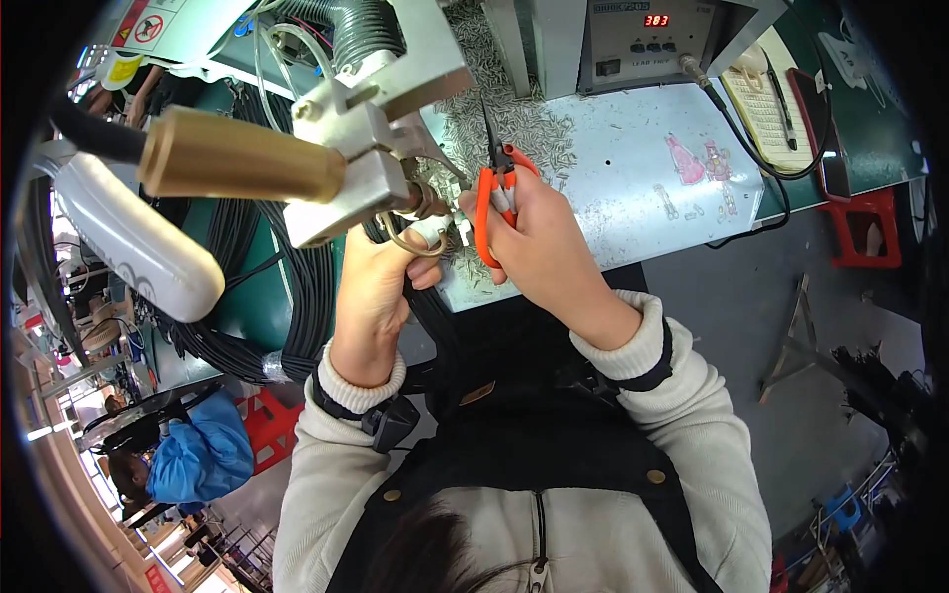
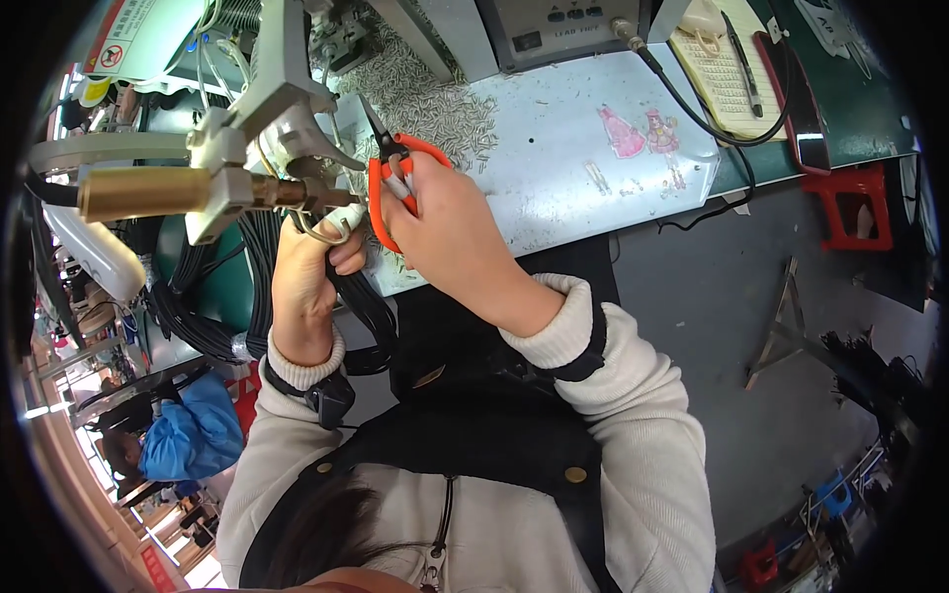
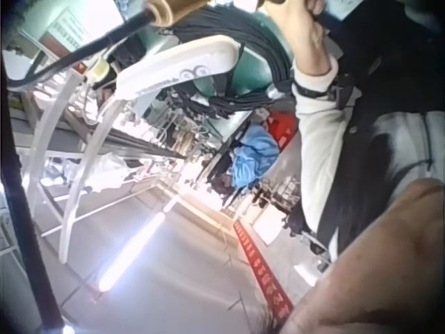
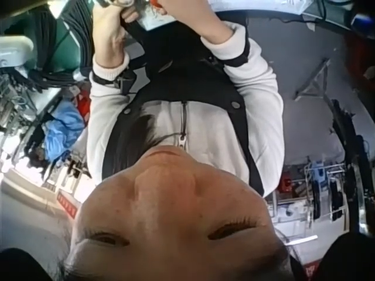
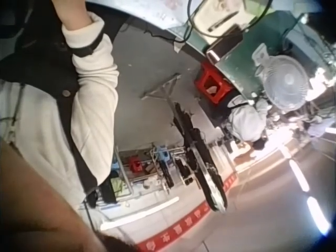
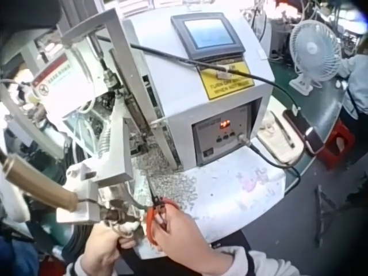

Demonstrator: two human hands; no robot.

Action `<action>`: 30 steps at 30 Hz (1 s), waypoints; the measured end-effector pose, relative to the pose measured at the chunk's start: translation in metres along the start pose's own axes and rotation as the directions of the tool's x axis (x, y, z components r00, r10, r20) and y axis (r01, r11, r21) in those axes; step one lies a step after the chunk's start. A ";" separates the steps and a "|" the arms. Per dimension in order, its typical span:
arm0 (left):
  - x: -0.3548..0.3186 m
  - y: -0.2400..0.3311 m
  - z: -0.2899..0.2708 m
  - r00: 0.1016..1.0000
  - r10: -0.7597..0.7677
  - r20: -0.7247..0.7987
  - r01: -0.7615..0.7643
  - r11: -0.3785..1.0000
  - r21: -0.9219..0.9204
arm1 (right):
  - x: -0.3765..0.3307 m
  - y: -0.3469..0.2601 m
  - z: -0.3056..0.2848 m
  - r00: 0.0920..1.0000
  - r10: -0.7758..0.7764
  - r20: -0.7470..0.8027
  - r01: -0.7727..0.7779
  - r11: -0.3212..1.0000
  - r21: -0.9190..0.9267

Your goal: The person trims the ends of wires with shears, places the bundle into a machine, and carries it to a rack. After hanging the wires, they return to the workstation to trim the ends of another bundle.

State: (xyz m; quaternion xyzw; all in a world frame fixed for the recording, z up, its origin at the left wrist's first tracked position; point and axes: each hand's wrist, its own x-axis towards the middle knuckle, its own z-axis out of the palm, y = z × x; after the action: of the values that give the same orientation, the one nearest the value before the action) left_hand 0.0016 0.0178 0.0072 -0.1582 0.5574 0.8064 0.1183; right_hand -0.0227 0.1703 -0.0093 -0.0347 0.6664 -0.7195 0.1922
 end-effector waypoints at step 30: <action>-0.071 -0.032 0.012 0.989 0.028 0.146 -0.054 0.982 0.179 | -0.059 -0.007 -0.008 0.988 -0.110 0.106 0.119 0.990 -0.080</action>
State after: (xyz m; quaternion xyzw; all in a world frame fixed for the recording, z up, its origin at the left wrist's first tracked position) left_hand 0.0770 0.0396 0.0109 -0.0769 0.6220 0.7636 0.1551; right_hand 0.0277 0.1969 0.0090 -0.1178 0.6831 -0.6973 0.1824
